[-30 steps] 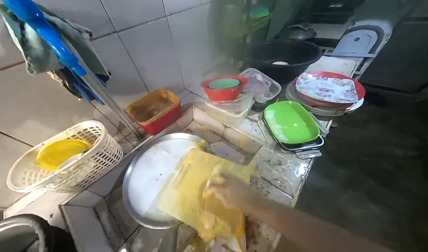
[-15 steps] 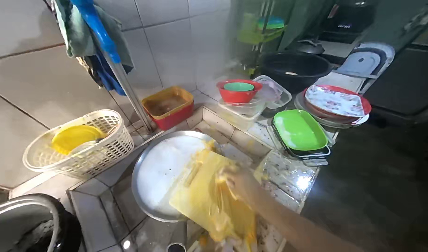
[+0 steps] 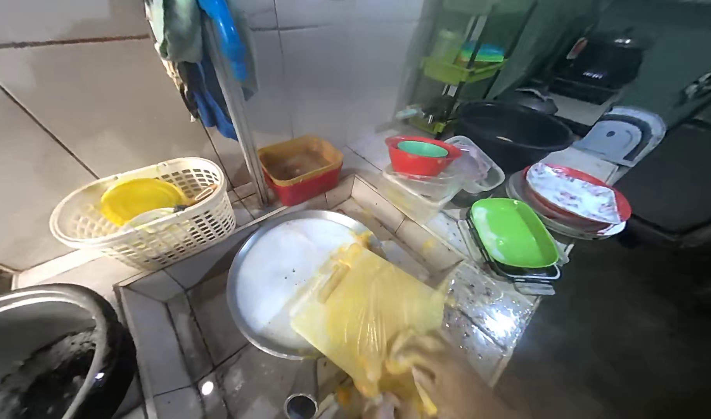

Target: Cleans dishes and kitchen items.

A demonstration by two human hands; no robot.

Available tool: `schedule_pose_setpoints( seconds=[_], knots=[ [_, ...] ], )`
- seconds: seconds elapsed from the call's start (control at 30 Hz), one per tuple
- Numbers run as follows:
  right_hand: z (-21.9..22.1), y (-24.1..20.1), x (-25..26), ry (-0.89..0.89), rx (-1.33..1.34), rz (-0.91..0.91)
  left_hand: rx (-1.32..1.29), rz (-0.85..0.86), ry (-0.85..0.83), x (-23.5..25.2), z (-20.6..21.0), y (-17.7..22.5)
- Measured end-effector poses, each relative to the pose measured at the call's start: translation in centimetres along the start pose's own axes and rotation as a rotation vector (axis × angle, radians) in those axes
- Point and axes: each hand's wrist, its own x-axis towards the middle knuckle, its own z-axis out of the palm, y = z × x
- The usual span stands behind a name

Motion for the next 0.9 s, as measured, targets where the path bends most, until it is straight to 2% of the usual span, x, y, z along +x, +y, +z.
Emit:
schedule_pose_setpoints(
  seconds=[0.07,0.13,0.2,0.23,0.3,0.4,0.43,0.5,0.53,0.6,0.63,0.7,0.77,0.8,0.83,0.9],
  knots=[
    [-0.5,1.0,0.1,-0.022,-0.046,-0.099,-0.043,-0.009,-0.018,0.1,0.1,0.0],
    [-2.6,2.3,4.8,-0.185,-0.153,-0.032,-0.094,0.018,-0.024,0.5,0.4,0.1],
    [-2.9,4.3,8.9,-0.039,-0.206,-0.035,-0.091,0.044,-0.052,0.6,0.3,-0.2],
    [-2.6,4.2,9.1,0.005,-0.197,0.006,-0.082,0.050,-0.065,0.6,0.1,-0.1],
    [-1.5,2.1,5.8,-0.023,-0.110,0.094,-0.078,0.042,-0.049,0.4,0.0,-0.1],
    [0.6,0.4,-0.6,0.072,0.000,-0.053,-0.003,0.016,0.001,0.2,0.3,0.0],
    [0.4,0.8,-0.4,0.054,-0.021,-0.086,-0.024,0.021,-0.007,0.3,0.2,-0.1],
    [-1.3,1.6,3.6,-0.103,-0.109,-0.013,-0.055,0.048,-0.023,0.5,0.5,0.1],
    [-2.0,2.3,6.3,-0.108,-0.140,0.027,-0.043,0.052,-0.018,0.5,0.7,0.2],
    [-2.0,2.9,10.0,0.012,-0.158,0.089,0.023,0.059,-0.020,0.5,0.5,0.0],
    [-1.7,2.1,9.8,0.028,-0.149,0.128,0.031,0.057,-0.010,0.4,0.3,0.0],
    [-0.9,-0.5,5.9,-0.041,-0.102,0.144,0.013,0.034,0.024,0.2,0.2,0.0],
    [0.6,-1.7,1.0,0.006,-0.026,-0.009,0.033,0.000,0.045,0.3,0.1,-0.1],
    [0.9,-1.5,0.3,0.011,-0.013,-0.080,0.032,-0.006,0.055,0.2,0.1,-0.2],
    [0.6,-1.1,1.3,-0.041,-0.028,-0.101,0.006,0.004,0.041,0.1,0.1,-0.1],
    [-0.9,-0.5,6.7,-0.181,-0.122,-0.014,-0.022,0.038,0.003,0.4,0.1,0.0]
  ],
)
